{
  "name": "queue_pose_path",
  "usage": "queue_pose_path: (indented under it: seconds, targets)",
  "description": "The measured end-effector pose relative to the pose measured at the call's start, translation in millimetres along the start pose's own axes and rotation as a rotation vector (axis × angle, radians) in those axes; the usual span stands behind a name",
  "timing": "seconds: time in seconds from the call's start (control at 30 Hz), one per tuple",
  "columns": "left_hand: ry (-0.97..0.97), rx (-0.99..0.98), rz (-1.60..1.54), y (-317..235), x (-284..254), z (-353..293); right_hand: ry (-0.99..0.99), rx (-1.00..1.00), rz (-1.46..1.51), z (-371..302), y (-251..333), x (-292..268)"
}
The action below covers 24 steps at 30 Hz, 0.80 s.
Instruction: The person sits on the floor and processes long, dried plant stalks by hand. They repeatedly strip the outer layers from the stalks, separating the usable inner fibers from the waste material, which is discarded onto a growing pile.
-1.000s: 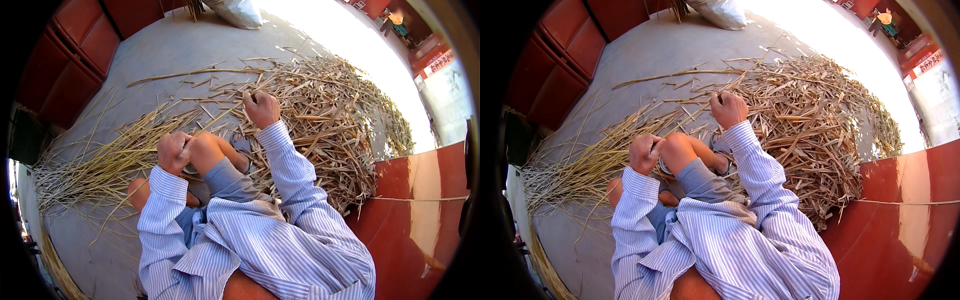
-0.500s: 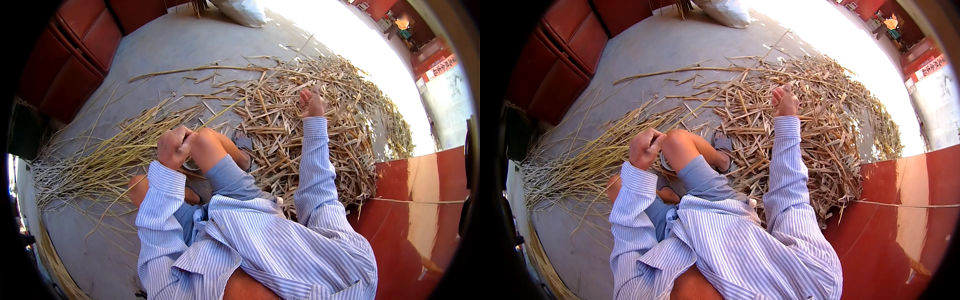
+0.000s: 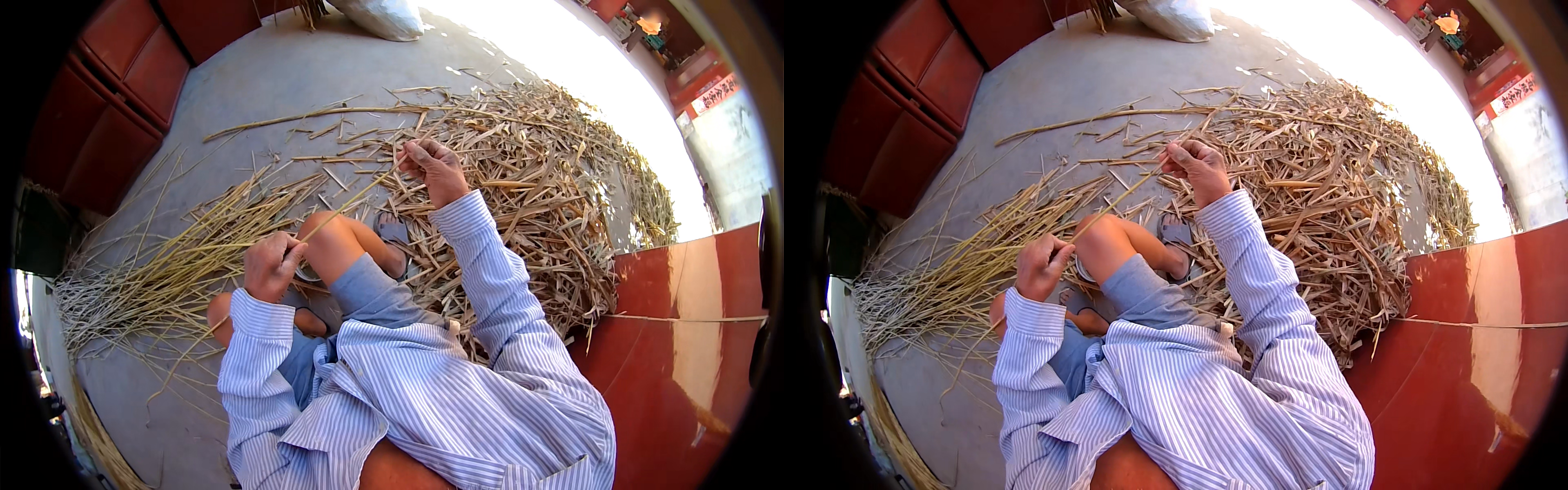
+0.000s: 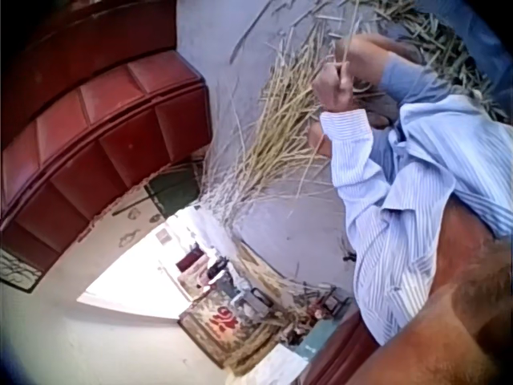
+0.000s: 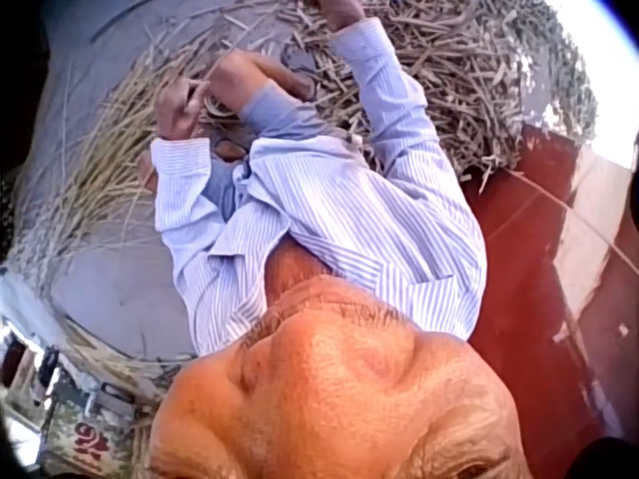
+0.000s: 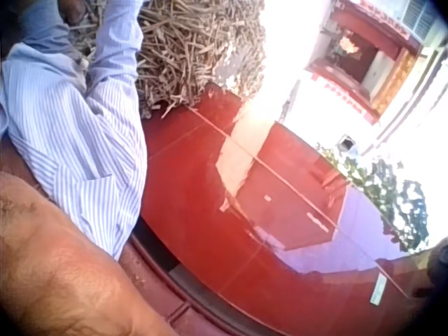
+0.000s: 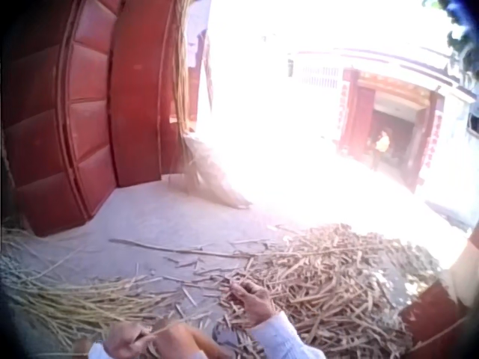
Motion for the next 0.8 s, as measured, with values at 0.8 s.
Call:
queue_pose_path:
  seconds: [0.8]
  targets:
    - [0.23,-0.002,-0.049,1,-28,-44,-0.009,-0.006,0.248,5,48,-96]
Point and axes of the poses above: each hand's wrist, its own z-axis towards the middle knuckle, its own x-axis out of the palm, y = z × x, the point moved 4 cm from there along z, towards the middle knuckle, and after that the axes turned 7 degrees about y, right-handed, at the moved point
